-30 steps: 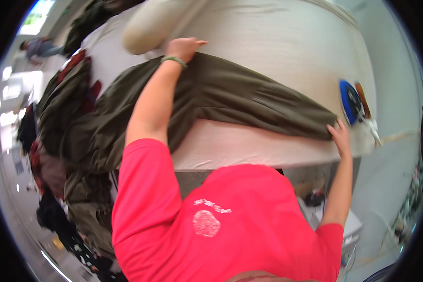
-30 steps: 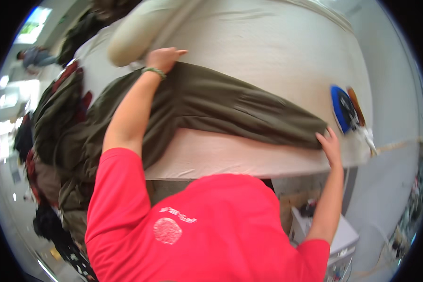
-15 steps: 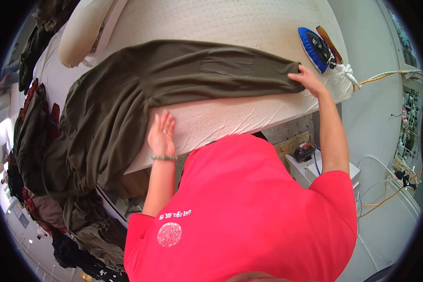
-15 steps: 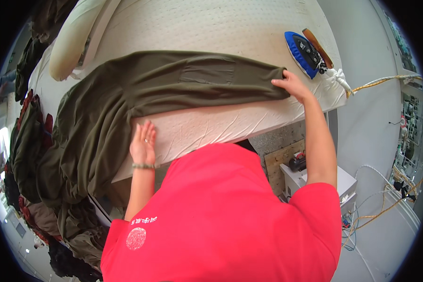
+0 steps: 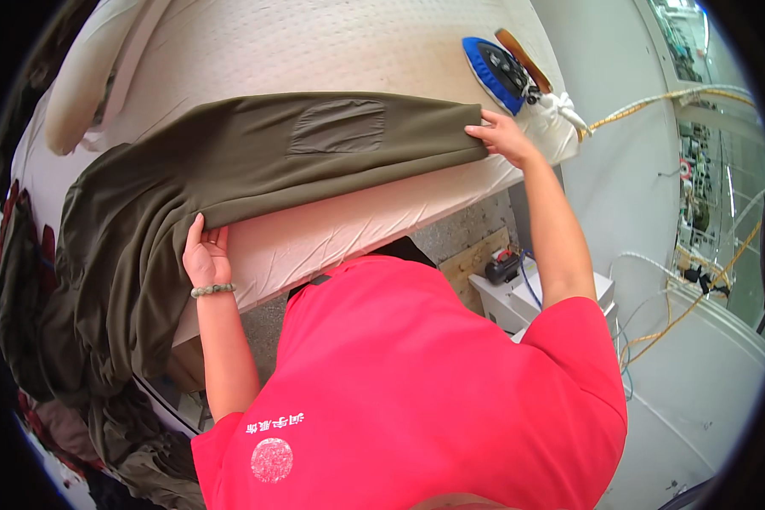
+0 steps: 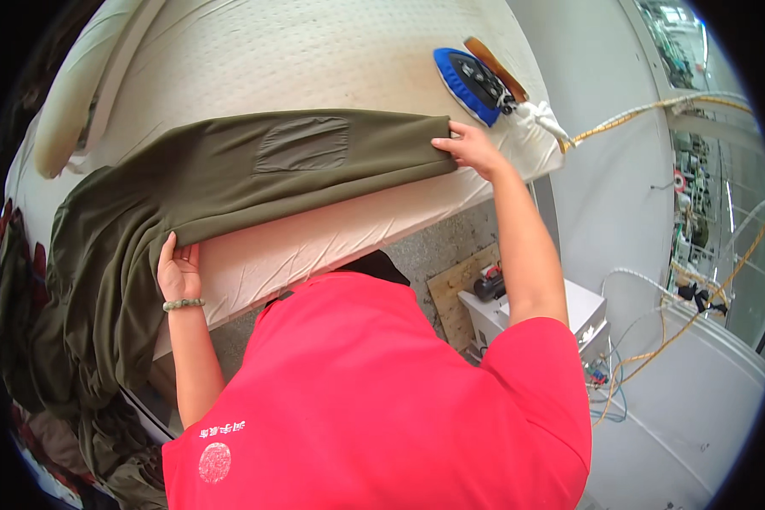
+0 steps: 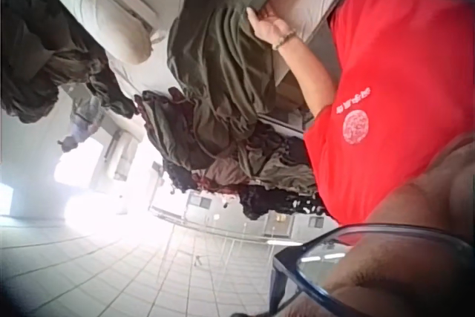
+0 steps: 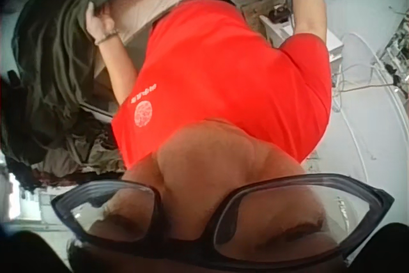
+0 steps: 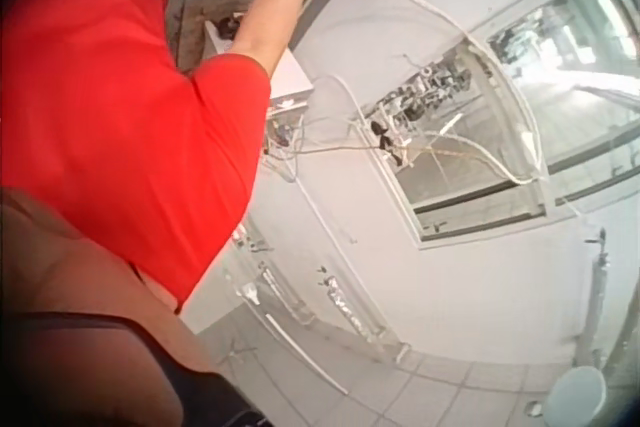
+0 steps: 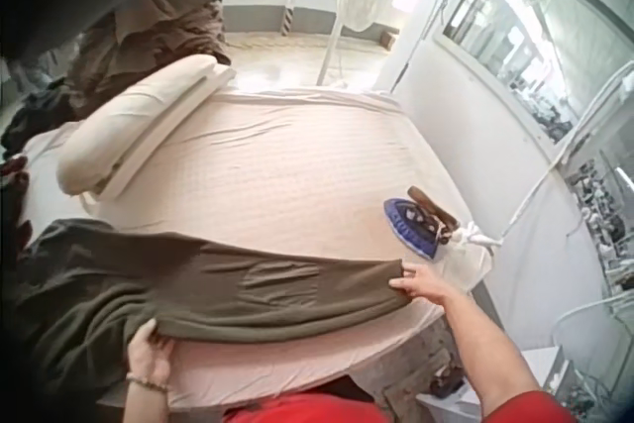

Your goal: Ironing green jackets on an industrial steam table and folding them.

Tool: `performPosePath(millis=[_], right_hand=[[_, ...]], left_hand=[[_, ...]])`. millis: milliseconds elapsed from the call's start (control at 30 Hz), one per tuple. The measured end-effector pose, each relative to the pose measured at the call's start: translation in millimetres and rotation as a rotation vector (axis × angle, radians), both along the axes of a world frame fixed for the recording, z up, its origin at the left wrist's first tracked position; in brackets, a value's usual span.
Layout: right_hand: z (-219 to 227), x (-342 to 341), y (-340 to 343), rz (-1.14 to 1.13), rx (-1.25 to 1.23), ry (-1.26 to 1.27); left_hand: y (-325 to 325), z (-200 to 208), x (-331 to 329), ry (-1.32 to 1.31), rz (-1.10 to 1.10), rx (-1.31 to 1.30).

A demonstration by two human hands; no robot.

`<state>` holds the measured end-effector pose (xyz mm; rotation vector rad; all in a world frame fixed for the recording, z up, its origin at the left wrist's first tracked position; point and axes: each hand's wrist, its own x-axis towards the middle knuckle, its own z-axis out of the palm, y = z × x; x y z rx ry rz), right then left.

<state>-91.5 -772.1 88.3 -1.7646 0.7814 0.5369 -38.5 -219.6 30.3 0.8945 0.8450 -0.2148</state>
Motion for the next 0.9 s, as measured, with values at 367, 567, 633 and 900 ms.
performPosePath(millis=[367, 567, 633, 900], right_hand=[[-39.2, -43.3, -12.7, 0.003, -0.099, -0.166], [-47.2, -54.1, -16.6, 0.062, 0.005, -0.187], [-47.2, -52.9, -18.7, 0.031, 0.02, -0.192], [-51.8, -48.5, -11.4, 0.079, -0.027, -0.207]], left_hand=[[4.1, -19.5, 7.9, 0.022, -0.028, 0.093], [9.2, -27.9, 10.7, 0.012, -0.062, 0.06], [8.5, -27.8, 11.6, 0.002, -0.046, 0.088], [-2.6, -18.0, 9.7, 0.031, -0.039, 0.213]])
